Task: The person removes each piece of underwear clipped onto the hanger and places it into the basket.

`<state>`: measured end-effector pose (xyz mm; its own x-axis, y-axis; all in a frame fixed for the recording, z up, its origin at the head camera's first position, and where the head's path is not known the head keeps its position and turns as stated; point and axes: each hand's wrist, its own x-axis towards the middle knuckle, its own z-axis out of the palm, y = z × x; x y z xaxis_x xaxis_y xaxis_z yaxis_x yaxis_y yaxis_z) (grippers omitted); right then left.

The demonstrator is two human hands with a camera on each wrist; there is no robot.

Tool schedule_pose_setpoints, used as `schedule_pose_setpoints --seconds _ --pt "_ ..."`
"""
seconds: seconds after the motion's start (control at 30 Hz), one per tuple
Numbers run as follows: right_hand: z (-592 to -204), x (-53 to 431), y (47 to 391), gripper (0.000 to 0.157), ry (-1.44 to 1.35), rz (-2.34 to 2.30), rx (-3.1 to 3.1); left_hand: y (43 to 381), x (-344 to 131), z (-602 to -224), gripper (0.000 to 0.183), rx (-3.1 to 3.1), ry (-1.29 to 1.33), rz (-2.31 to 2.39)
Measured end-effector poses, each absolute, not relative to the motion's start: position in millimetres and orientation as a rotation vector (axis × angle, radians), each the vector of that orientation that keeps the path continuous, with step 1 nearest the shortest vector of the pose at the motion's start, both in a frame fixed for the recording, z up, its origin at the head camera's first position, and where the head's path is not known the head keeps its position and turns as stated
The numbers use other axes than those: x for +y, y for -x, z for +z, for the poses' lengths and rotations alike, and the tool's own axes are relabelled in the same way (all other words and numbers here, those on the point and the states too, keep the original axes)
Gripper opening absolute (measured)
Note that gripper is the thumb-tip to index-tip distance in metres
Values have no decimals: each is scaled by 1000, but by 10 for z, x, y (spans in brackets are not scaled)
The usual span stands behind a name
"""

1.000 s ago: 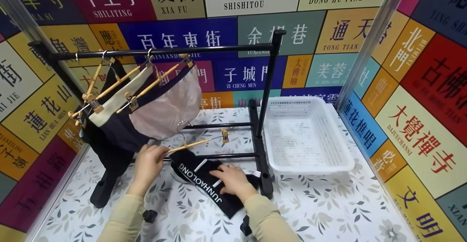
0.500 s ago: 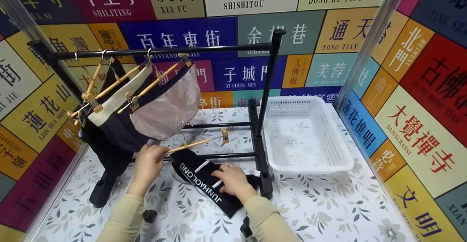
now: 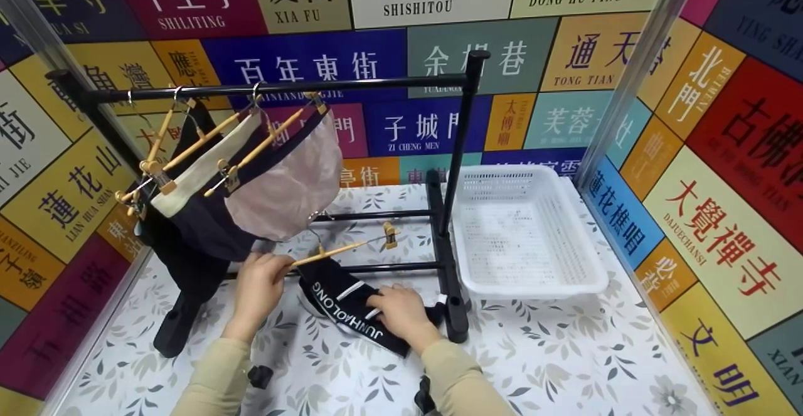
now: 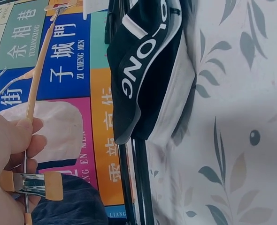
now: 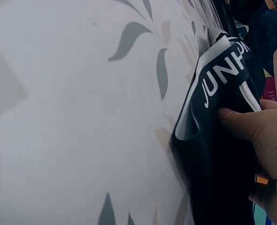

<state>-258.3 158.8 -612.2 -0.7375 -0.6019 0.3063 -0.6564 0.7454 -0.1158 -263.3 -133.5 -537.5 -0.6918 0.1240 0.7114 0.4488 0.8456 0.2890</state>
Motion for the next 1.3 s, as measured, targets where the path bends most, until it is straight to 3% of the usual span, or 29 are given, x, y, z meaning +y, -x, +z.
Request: schedule_pose_setpoints --seconds 0.3,1.3 --pt "-6054 1624 2577 21 -862 471 -2749 2575 -1275 -5390 16 -2277 385 -610" --pt "-5231 2222 2656 27 -369 1074 -2611 2467 -1147 -5079 13 -2245 324 -630"
